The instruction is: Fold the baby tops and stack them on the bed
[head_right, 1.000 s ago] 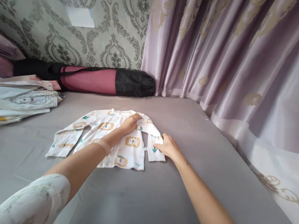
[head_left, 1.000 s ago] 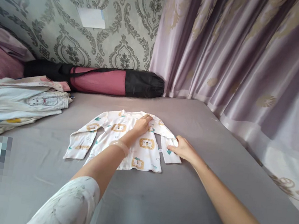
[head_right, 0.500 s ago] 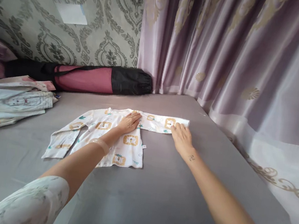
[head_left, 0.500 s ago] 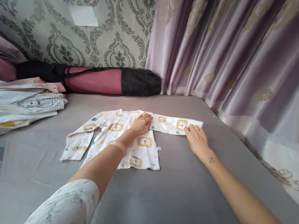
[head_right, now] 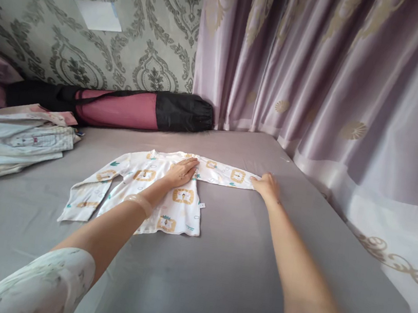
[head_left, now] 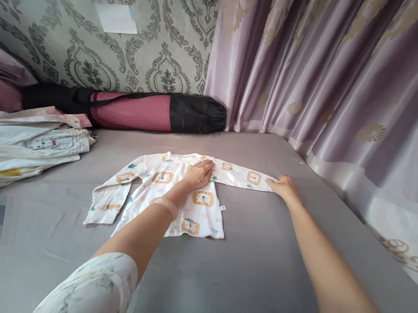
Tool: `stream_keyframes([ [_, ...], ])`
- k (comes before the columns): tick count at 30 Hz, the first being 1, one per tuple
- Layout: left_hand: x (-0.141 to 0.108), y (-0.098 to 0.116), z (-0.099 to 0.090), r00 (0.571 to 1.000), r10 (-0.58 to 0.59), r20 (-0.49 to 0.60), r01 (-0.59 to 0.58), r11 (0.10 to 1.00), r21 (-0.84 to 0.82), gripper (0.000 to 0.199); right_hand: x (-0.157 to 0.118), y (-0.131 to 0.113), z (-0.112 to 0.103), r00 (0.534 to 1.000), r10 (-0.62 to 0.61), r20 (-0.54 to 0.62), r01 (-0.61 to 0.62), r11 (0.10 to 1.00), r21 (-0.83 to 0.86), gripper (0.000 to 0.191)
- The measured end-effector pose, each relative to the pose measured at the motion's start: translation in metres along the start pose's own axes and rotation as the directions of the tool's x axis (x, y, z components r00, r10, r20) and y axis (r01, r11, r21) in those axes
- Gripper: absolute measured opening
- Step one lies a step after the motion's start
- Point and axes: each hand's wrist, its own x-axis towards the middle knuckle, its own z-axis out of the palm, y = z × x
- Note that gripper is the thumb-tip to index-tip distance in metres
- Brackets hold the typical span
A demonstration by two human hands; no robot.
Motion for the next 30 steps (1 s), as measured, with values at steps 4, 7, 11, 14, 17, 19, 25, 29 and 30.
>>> stream_keyframes([
  [4,0.001,0.000,0.000,1.000,-0.002,0.013,0.002,1.000,-0.011,0.044,0.014,0.001,0.005,0.998,0.045,0.052,-0.052,0.990,0.134,0.028],
  [7,0.001,0.000,0.001,1.000,-0.007,0.017,0.007,1.000,-0.012,0.045,0.013,-0.004,0.005,0.999,0.035,-0.004,-0.034,0.982,0.185,0.026],
  [11,0.001,0.000,0.001,1.000,-0.005,0.024,0.005,1.000,-0.006,0.048,0.011,-0.016,-0.001,0.983,0.058,-0.174,0.004,0.942,0.336,0.033],
  [14,0.001,0.001,0.001,0.999,-0.014,0.037,0.014,1.000,0.009,0.049,0.019,-0.020,-0.011,0.948,-0.002,-0.317,0.131,0.913,0.386,0.035],
  [17,0.001,0.004,0.000,0.998,-0.033,0.058,0.030,0.999,0.037,0.052,0.027,-0.019,-0.017,0.919,-0.108,-0.380,0.238,0.918,0.317,0.039],
  [19,0.001,0.006,-0.001,0.996,-0.041,0.082,0.036,0.998,0.056,0.056,0.028,-0.017,-0.014,0.931,-0.161,-0.327,0.247,0.939,0.239,0.041],
  [25,0.001,0.007,0.001,0.996,-0.057,0.069,0.051,0.995,0.081,0.061,0.012,-0.015,0.008,0.964,-0.153,-0.217,0.173,0.982,0.074,0.041],
  [29,0.001,0.007,0.001,0.994,-0.067,0.087,0.059,0.994,0.090,0.062,0.000,-0.016,0.002,0.956,-0.210,-0.204,0.218,0.976,0.014,0.033],
  [30,0.001,0.008,0.001,0.993,-0.068,0.094,0.059,0.994,0.093,0.062,-0.002,-0.018,0.000,0.954,-0.231,-0.193,0.237,0.971,0.008,0.032],
])
